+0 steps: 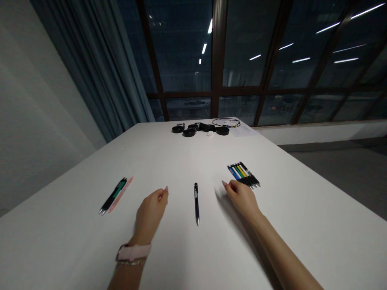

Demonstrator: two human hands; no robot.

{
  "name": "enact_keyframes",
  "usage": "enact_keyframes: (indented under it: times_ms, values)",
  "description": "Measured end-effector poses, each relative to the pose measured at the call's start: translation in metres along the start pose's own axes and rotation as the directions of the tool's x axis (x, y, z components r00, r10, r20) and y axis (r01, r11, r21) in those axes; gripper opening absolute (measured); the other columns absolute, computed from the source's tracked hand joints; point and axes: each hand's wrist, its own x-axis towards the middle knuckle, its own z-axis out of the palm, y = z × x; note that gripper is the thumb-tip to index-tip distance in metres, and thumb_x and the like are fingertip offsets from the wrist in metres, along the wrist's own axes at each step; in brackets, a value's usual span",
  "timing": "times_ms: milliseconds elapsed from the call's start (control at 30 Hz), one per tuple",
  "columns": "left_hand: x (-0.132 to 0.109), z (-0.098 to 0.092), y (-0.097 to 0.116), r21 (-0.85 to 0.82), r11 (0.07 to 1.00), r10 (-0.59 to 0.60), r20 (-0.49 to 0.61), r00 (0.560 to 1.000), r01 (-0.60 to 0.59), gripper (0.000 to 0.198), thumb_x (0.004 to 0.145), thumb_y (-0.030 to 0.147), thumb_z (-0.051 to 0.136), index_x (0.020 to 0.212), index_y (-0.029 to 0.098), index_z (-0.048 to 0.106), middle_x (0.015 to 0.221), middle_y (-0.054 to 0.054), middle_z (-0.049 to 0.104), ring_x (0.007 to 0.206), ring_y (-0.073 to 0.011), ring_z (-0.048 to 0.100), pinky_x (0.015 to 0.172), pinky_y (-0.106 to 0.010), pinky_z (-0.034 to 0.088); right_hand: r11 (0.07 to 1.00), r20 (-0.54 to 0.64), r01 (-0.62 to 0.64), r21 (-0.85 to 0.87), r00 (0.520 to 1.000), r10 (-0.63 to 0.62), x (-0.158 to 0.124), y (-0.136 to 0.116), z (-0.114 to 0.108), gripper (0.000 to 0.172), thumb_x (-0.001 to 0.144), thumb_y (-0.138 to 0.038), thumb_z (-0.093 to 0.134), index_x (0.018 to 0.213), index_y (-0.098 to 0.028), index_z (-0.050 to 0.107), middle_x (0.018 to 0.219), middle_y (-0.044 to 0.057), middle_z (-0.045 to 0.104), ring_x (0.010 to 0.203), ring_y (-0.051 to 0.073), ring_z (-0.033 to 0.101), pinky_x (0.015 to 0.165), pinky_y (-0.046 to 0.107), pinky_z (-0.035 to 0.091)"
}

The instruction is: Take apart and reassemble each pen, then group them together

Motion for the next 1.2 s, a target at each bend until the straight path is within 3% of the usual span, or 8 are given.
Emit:
enact_keyframes:
  times_ms: [333,667,1200]
  values:
    - [-0.002,0.003,-0.001,-0.126,0.992,0.026,0.02,0.999,-0.024,0.041,0.087,0.047,0.037,0.054,0.022,0.037,0.048,0.005,0.04,0.049,-0.0122,0.039,0.053,-0.024,0.027,0.999,0.012,-0.008,0.031,1.0,0.008,-0.001,-0.001,-0.001,0.041,0.093,-0.043,0.042,0.058,-0.021,0.043,0.053,-0.003,0.052,0.052,0.013,0.046,0.05,0.023,0.024]
    - [-0.018,0.028,0.032,-0.021,0.994,0.113,0.175,0.978,-0.111,0.037,0.09,0.04,0.035,0.058,0.022,0.04,0.053,0.004,0.044,0.05,-0.0115,0.035,0.052,-0.025,0.021,0.999,0.044,-0.021,0.024,0.999,0.02,-0.002,0.0,0.0,0.041,0.092,-0.046,0.041,0.059,-0.021,0.042,0.054,-0.002,0.051,0.052,0.013,0.046,0.051,0.024,0.023]
    - [-0.014,0.034,0.032,-0.001,0.992,0.122,0.216,0.969,-0.125,0.038,0.093,0.039,0.034,0.059,0.022,0.038,0.053,0.003,0.046,0.05,-0.0119,0.038,0.053,-0.026,0.021,0.998,0.049,-0.039,0.051,0.998,0.036,-0.002,-0.001,0.001,0.042,0.092,-0.048,0.04,0.06,-0.021,0.042,0.054,-0.002,0.051,0.053,0.014,0.045,0.052,0.024,0.023]
